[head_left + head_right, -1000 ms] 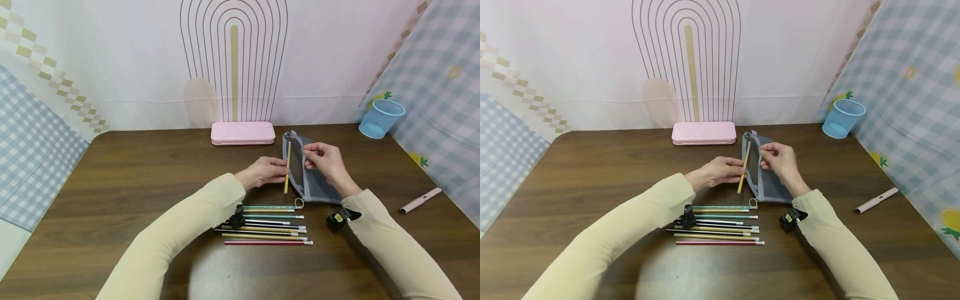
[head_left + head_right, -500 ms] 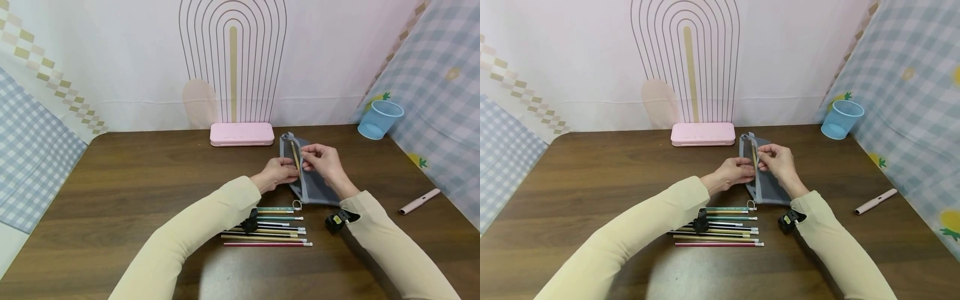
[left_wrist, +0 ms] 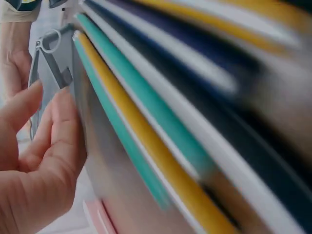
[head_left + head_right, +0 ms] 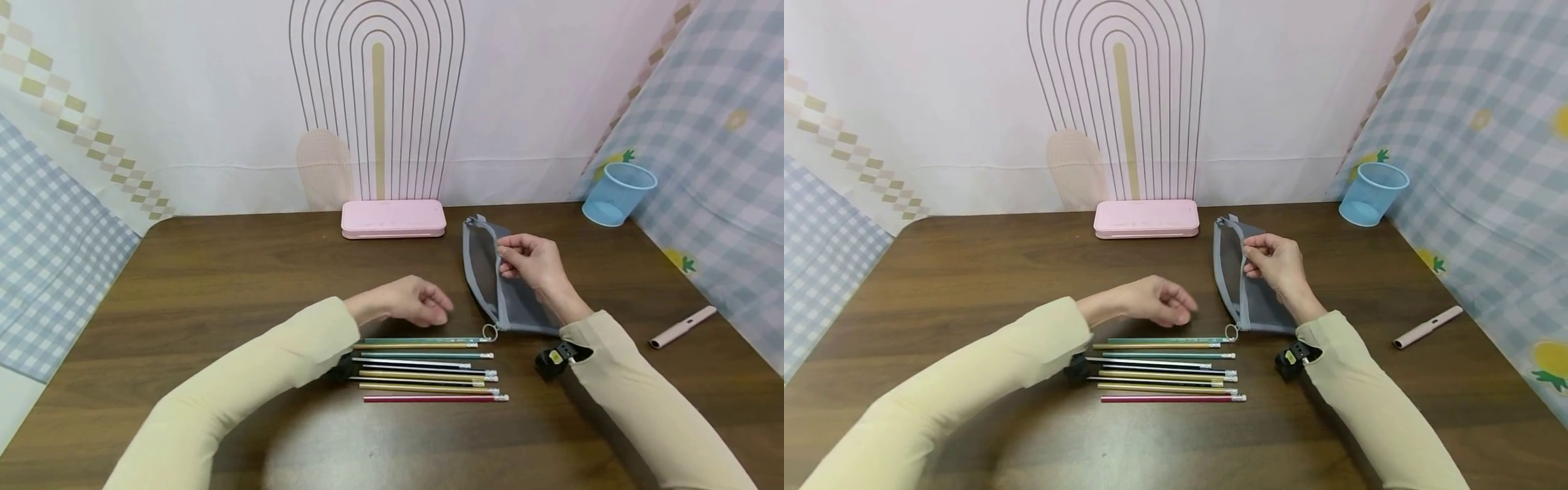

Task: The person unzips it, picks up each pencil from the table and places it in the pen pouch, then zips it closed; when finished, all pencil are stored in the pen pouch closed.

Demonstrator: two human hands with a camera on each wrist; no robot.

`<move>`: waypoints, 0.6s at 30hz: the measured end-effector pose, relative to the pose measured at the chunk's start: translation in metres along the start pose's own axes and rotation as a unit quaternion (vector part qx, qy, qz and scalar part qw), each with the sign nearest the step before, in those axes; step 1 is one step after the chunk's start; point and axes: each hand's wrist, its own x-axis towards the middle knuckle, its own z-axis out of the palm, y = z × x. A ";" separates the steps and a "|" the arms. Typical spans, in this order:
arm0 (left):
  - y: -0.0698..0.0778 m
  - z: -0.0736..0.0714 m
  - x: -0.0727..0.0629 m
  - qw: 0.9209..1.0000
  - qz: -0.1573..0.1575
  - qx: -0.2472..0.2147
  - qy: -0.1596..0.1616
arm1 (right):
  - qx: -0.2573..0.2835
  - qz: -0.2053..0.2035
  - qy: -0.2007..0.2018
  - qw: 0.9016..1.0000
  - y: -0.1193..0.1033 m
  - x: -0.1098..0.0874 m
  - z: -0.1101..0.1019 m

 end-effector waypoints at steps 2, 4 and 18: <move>-0.006 -0.006 -0.013 0.997 0.015 0.079 -0.009 | 0.000 0.000 0.000 1.000 0.001 0.000 0.000; -0.011 -0.010 -0.022 0.990 0.030 0.136 -0.010 | -0.002 0.000 0.001 1.000 0.001 0.000 0.000; -0.022 -0.010 -0.033 0.971 0.058 0.232 0.010 | -0.005 -0.002 -0.002 1.000 0.002 0.000 -0.003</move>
